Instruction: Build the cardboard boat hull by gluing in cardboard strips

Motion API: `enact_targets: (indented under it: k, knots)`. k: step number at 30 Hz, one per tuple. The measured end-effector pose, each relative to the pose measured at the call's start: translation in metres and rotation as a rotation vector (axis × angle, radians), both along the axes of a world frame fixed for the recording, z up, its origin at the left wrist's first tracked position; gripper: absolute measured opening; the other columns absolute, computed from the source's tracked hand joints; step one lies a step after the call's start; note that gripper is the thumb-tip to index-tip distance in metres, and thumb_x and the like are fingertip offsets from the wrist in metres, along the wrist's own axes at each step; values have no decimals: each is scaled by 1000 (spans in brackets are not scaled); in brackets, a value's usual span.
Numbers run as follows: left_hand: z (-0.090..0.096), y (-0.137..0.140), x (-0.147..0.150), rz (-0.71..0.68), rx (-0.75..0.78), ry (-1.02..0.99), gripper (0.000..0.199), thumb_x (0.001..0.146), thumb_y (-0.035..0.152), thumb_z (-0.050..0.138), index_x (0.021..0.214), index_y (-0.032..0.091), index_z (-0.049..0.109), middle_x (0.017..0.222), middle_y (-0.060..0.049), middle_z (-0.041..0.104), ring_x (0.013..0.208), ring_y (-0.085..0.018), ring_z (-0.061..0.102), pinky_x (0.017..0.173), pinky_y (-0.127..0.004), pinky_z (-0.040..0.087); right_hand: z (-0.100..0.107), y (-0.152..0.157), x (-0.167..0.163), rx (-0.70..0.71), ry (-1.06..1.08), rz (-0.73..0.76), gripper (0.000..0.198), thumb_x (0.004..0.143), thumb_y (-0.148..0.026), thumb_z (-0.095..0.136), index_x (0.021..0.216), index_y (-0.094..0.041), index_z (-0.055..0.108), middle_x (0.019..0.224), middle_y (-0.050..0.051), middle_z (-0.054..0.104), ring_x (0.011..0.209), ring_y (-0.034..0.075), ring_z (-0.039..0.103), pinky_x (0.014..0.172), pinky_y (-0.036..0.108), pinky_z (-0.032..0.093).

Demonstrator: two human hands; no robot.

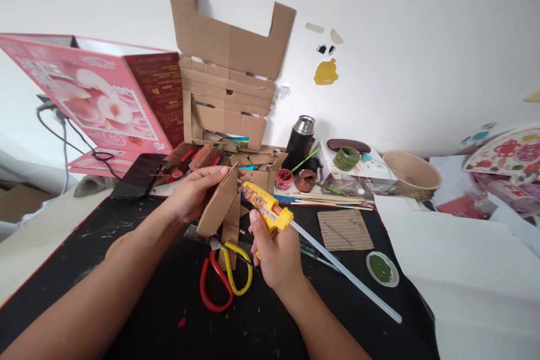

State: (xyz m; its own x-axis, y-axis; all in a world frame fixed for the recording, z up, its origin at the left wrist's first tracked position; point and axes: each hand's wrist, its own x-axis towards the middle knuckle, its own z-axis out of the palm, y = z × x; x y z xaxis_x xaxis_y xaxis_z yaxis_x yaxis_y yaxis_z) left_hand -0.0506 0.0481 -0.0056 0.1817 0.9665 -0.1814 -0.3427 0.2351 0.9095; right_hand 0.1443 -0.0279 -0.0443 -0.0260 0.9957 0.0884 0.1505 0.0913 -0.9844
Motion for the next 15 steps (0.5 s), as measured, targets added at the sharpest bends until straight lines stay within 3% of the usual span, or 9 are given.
enact_targets:
  k: [6,15]
  knots:
    - [-2,1,0,-4,11,10,47,69,48,98,98,13,86,78,-10,81,65,-20,72,58,-25,54,1,0,1,7,-7,0,59,98,-75,56,91,-19,74,45,-1,54,45,20,62,39,25,44]
    - [1,-1,3,-8,0,37,52,63,53,101,95,15,87,77,-9,81,64,-20,70,58,-26,54,0,0,1,4,-1,-14,59,98,-76,56,95,-19,74,47,-1,56,45,20,63,38,25,43]
